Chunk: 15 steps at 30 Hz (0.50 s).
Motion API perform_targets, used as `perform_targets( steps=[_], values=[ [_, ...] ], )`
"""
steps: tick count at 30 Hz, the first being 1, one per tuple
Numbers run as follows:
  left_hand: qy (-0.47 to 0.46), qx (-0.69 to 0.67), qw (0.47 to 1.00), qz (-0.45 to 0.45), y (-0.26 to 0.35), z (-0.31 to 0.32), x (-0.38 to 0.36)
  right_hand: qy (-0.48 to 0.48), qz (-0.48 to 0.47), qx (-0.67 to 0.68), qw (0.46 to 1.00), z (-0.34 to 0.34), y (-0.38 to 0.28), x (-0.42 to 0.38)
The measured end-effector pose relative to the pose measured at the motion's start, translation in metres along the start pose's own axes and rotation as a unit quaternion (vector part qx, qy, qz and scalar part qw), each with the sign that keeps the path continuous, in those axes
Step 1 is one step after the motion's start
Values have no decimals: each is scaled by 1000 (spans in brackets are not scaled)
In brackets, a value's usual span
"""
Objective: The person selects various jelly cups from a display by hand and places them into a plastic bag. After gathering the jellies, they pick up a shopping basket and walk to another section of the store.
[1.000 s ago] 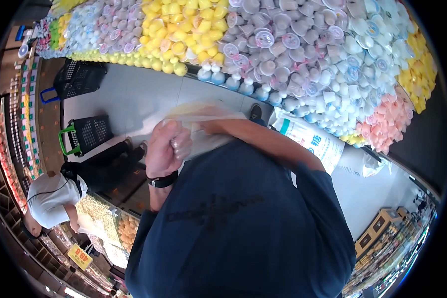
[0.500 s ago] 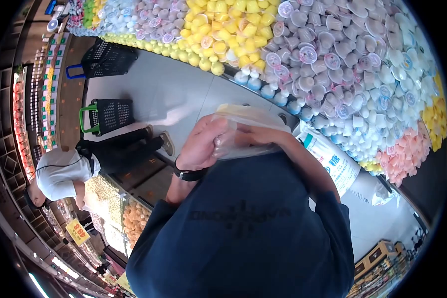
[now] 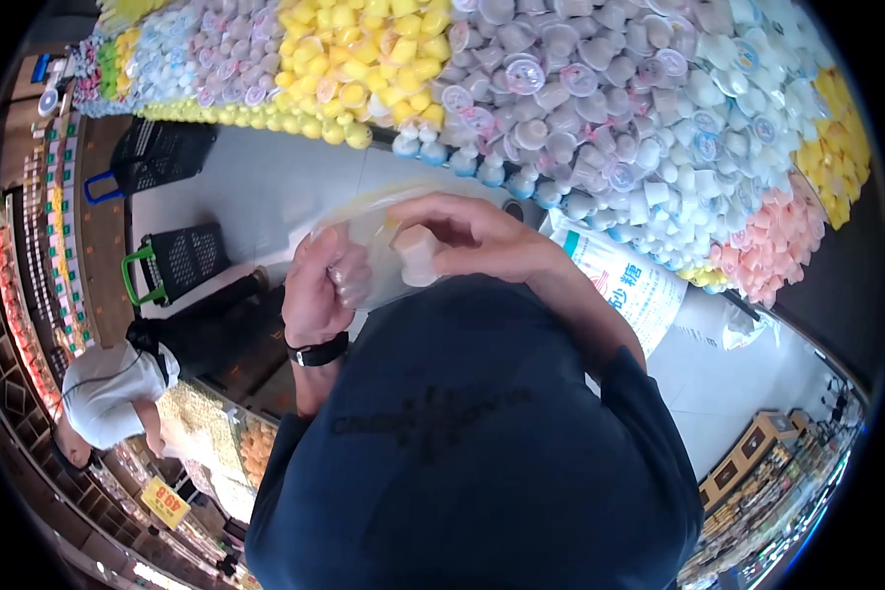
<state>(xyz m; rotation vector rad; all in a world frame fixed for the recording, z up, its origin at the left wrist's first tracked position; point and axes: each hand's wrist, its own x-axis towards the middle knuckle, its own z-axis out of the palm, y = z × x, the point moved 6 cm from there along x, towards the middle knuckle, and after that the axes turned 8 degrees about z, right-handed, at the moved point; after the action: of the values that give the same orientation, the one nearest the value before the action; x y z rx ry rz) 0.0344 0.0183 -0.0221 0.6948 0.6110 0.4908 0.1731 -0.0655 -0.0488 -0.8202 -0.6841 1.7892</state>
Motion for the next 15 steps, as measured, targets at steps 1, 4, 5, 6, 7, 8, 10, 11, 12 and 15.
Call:
perform_targets(
  steps=[1,4,5,6,7,8,10,11,12,15],
  values=[
    [33,14,999,-11,-1,-2,-3,-5,1,29,1000,3,-3,-3],
    [69,21,997,-31,-8,-6,-1,15,0,92,996,2,-13,-18],
    [41,21,998,-51,-14,-1,4,40,-53,34,997,-17,-23,-34],
    [42,37,998,-43,-18,1,9,20,-76,4,997,-22,-14,-27],
    [6,31,998,-45,-19,6,16,30,-96,7,995,-24,-24,-34],
    [-4,28,999,-46,-19,1,13,21,-104,24,994,-21,-25,-36],
    [20,43,997,-58,-28,-4,5,27,-134,1,991,-28,-23,-46],
    [9,46,997,-64,-32,2,4,41,-130,7,991,-31,-30,-57],
    [4,50,996,-71,-35,6,3,38,-154,8,987,-33,-37,-67],
    [-17,96,991,-87,-42,27,-1,64,-221,29,973,-48,-54,-102]
  ],
)
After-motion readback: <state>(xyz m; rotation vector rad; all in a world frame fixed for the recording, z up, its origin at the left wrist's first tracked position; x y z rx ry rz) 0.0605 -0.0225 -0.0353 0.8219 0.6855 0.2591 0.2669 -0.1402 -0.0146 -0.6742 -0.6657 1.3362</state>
